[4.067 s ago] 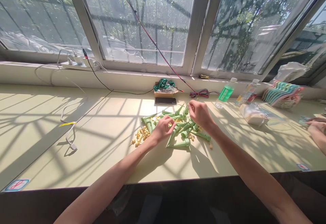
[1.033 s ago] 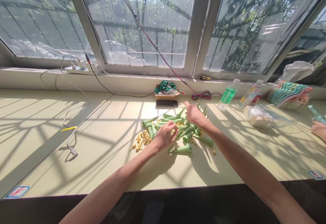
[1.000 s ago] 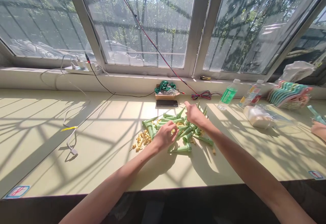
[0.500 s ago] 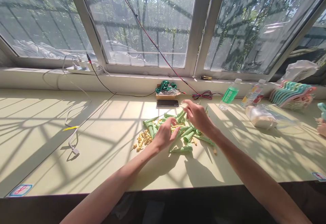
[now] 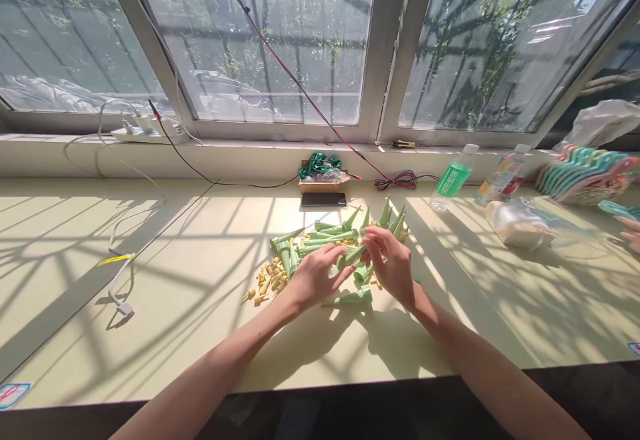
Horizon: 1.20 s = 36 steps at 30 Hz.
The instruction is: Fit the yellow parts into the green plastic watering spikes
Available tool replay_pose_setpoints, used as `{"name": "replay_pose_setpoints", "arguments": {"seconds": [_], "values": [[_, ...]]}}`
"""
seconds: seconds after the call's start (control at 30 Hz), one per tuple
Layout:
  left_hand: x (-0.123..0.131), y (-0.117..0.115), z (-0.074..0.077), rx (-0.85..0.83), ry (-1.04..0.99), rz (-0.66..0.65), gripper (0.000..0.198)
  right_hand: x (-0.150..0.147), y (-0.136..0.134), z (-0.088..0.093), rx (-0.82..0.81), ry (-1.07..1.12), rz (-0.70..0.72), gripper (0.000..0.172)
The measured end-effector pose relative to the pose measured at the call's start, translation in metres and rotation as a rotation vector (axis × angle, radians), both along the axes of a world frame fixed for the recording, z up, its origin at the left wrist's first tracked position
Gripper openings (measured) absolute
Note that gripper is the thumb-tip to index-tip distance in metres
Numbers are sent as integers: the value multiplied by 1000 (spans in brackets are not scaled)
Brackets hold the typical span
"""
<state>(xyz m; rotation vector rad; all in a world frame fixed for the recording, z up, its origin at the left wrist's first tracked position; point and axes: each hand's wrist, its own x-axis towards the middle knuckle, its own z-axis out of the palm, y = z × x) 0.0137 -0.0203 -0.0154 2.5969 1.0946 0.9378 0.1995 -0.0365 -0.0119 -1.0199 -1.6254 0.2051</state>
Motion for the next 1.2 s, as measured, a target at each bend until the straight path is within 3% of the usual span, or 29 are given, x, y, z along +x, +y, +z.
{"name": "replay_pose_setpoints", "arguments": {"seconds": [0.27,0.97,1.2], "values": [[-2,0,-1,33,3,-23,14,-1,-7,2,34,45,93,13],[5,-1,-3,-19,-111,-20,11,-5,-9,-5,60,102,165,10],[4,0,0,10,-132,-23,9,-6,-10,0,67,105,165,19]]}}
